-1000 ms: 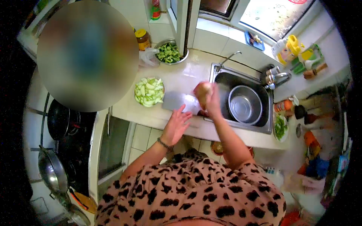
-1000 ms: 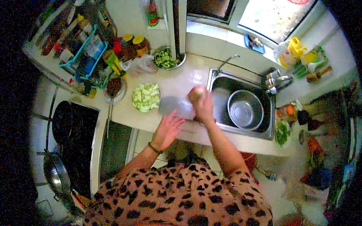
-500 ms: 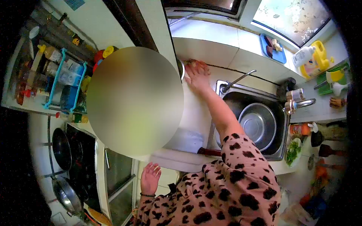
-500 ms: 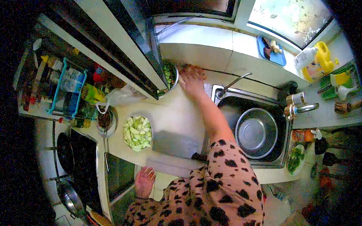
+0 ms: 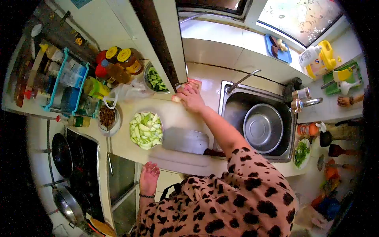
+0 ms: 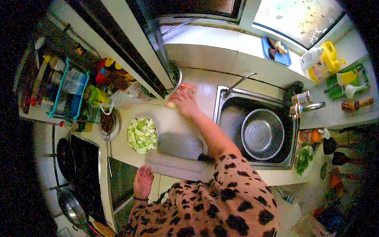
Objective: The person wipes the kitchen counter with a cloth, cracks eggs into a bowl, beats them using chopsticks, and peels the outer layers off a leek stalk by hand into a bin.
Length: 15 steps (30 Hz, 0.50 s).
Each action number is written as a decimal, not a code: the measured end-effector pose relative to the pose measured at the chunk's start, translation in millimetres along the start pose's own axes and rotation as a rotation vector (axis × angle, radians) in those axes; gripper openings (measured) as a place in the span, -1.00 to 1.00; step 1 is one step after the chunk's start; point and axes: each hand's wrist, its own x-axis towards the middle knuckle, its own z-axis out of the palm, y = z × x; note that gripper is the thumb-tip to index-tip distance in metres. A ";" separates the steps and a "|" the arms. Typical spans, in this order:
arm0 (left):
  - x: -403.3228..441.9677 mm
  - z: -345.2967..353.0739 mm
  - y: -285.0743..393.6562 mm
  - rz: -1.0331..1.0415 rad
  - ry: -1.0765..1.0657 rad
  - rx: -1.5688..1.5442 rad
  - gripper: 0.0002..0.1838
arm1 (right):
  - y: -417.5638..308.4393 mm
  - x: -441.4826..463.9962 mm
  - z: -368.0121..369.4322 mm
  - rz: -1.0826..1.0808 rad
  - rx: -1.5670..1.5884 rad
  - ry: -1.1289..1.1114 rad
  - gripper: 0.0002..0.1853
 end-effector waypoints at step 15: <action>3.4 4.2 -18.3 -0.011 0.040 -0.007 -0.65 | 37.6 50.9 -32.4 0.426 -0.328 -0.090 -0.44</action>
